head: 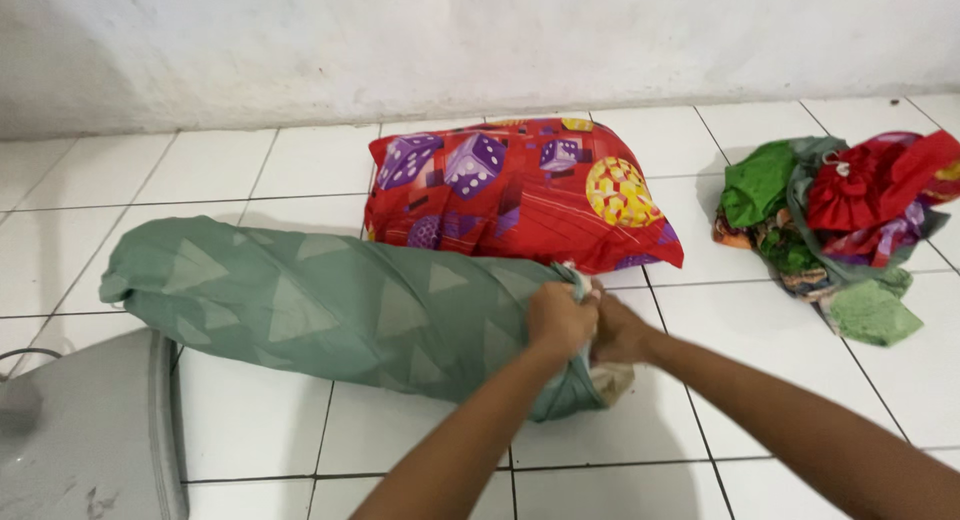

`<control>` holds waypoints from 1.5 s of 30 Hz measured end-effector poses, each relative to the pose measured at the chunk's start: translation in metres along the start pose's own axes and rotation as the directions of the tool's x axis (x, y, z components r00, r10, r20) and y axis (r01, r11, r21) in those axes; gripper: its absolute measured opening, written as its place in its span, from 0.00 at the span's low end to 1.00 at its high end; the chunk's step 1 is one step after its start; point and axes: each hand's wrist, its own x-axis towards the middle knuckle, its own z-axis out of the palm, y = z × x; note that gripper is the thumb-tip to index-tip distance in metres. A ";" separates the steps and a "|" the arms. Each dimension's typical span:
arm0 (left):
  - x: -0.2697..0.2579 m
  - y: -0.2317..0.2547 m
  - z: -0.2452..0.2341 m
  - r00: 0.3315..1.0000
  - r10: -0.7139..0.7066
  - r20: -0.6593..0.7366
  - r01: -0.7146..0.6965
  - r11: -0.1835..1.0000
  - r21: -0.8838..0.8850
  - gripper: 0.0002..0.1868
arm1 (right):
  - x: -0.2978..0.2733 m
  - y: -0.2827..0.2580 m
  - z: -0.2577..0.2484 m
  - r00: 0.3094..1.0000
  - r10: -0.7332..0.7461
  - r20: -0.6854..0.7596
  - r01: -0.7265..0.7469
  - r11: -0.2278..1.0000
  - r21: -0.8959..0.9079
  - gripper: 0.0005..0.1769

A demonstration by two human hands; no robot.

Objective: The person inserts a cylindrical pillow into a green geometric-patterned pillowcase on the floor. They align the pillow with the case opening, push it in using both hands, adjust the fabric along the length, and tie the drawstring to close the case.

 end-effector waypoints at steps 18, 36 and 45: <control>-0.097 0.059 0.005 0.664 0.703 0.255 -0.746 0.604 0.279 0.12 | 0.023 0.044 0.025 0.952 0.299 0.072 -0.239 0.866 -0.439 0.28; 0.015 0.026 0.011 0.813 0.451 0.368 -0.557 0.787 0.266 0.28 | -0.051 0.037 -0.063 0.836 0.452 0.311 -0.537 0.555 0.635 0.33; 0.038 0.038 0.004 0.760 0.274 0.590 -0.614 0.600 0.512 0.50 | -0.056 -0.035 -0.083 0.725 0.577 0.377 -0.686 0.553 0.472 0.28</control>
